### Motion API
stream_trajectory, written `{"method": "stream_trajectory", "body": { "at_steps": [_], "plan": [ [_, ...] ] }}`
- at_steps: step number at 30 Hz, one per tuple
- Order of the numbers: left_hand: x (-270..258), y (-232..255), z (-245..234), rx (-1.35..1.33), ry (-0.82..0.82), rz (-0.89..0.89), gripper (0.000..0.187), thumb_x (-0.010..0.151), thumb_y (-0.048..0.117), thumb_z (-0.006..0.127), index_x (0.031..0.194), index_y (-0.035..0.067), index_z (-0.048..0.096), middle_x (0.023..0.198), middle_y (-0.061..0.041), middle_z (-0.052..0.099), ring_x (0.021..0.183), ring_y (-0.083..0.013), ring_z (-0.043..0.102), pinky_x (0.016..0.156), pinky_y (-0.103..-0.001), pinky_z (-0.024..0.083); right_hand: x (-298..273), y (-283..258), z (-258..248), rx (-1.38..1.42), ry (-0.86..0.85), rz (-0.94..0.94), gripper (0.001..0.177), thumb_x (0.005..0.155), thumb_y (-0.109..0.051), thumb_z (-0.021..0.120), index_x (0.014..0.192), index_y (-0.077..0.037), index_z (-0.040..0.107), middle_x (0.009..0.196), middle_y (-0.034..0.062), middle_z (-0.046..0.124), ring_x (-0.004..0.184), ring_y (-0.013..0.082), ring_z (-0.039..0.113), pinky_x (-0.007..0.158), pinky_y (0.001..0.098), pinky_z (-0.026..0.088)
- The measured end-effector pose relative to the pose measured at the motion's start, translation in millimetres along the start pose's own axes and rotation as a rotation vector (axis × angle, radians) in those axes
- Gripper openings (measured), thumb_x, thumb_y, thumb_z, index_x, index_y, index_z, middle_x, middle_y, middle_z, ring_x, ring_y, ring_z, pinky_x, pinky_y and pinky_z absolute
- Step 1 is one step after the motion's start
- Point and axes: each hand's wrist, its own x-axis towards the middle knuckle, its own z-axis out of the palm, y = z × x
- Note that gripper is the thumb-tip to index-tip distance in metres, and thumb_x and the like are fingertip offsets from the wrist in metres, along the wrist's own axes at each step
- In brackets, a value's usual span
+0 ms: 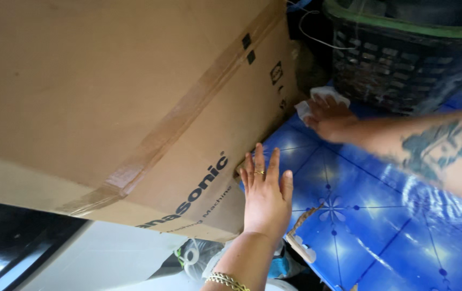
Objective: The person wipes a blue patterned table surface using a white wipe. They move items such as a colorful mesh bag and a cardboard box aside to access different areas of the table, then continue wiping the surface.
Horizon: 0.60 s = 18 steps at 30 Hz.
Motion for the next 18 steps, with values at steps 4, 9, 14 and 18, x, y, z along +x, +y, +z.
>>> {"method": "stream_trajectory", "body": {
  "at_steps": [4,9,14,18],
  "plan": [
    [2,4,-3,0.038,-0.009,0.007,0.056,0.104,0.035,0.048,0.154,0.011,0.041,0.167,-0.022,0.021,0.152,-0.047,0.016,0.121,-0.058,0.013,-48,-112,-24,0.012,0.05,-0.185,0.053,0.09,-0.029,0.055,0.136,-0.003,0.053,0.15,0.0248,0.043,0.14,0.0462,0.036,0.113,0.0559,0.031],
    [15,28,6,0.033,-0.047,0.078,0.057,0.104,0.034,0.048,0.156,0.013,0.038,0.167,-0.021,0.019,0.153,-0.0451,0.014,0.122,-0.058,0.011,-140,-155,-50,0.409,0.037,-0.276,0.055,0.095,-0.029,0.055,0.143,-0.002,0.05,0.146,0.0245,0.049,0.135,0.0472,0.046,0.112,0.0561,0.034],
    [25,65,13,-0.034,-0.133,0.146,0.059,0.103,0.034,0.048,0.158,0.016,0.034,0.168,-0.02,0.014,0.154,-0.0442,0.008,0.121,-0.057,0.008,-194,-23,-50,0.239,-0.017,0.15,0.065,0.099,-0.036,0.046,0.158,-0.013,0.03,0.164,0.0153,0.026,0.148,0.0345,0.026,0.118,0.0474,0.021],
    [32,85,16,-0.043,-0.147,0.198,0.06,0.103,0.035,0.048,0.158,0.016,0.033,0.168,-0.02,0.013,0.153,-0.0441,0.008,0.121,-0.058,0.008,-253,91,-68,0.074,0.101,0.56,0.061,0.1,-0.042,0.047,0.153,-0.012,0.037,0.165,0.014,0.031,0.151,0.04,0.027,0.119,0.0485,0.027]
  ]
}}
